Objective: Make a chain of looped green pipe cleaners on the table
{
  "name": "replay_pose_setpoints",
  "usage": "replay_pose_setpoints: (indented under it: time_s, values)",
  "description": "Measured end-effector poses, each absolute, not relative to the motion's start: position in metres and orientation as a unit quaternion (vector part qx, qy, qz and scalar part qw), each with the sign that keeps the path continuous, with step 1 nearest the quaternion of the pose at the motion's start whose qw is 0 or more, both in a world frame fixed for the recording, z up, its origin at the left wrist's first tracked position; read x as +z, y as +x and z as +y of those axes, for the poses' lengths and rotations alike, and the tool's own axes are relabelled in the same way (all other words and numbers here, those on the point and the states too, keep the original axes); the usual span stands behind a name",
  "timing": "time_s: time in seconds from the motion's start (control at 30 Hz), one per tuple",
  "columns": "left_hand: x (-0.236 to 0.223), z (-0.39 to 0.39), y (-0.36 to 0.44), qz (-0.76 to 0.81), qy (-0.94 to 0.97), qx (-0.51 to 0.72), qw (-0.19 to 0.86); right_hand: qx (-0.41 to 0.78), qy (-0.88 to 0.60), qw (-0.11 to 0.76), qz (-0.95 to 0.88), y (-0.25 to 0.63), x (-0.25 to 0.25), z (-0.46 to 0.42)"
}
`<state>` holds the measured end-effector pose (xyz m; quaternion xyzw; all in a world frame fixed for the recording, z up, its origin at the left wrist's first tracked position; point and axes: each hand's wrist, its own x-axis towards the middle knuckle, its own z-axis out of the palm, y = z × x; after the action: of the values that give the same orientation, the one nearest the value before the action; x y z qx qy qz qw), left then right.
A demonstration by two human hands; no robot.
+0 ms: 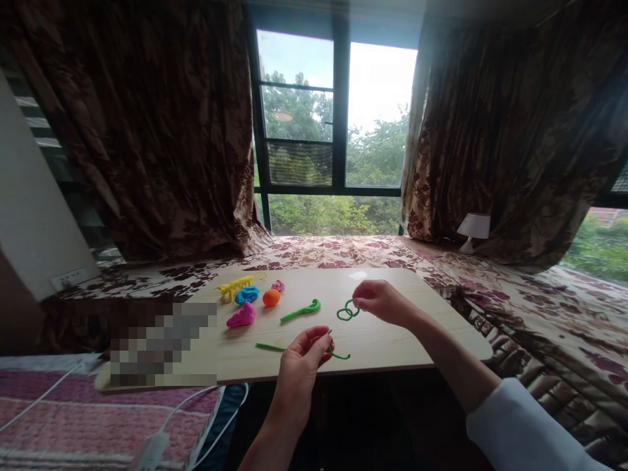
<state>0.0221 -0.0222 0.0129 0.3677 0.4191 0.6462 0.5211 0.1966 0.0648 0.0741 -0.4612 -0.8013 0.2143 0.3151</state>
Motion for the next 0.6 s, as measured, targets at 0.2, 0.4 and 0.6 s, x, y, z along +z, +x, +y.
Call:
replay_pose_setpoints:
  time_s: [0.2, 0.4, 0.6]
  values:
    - [0.019, -0.025, 0.024, 0.415, 0.347, 0.664, 0.516, 0.206, -0.372, 0.373, -0.825, 0.182, 0.097, 0.019]
    - [0.028, -0.032, 0.025, 0.385, 0.333, 0.677, 0.532, 0.209, -0.367, 0.381, -0.822, 0.177, 0.095, 0.02]
    - [0.029, -0.032, 0.026, 0.361, 0.317, 0.675, 0.56, 0.225, -0.368, 0.373, -0.821, 0.177, 0.089, 0.022]
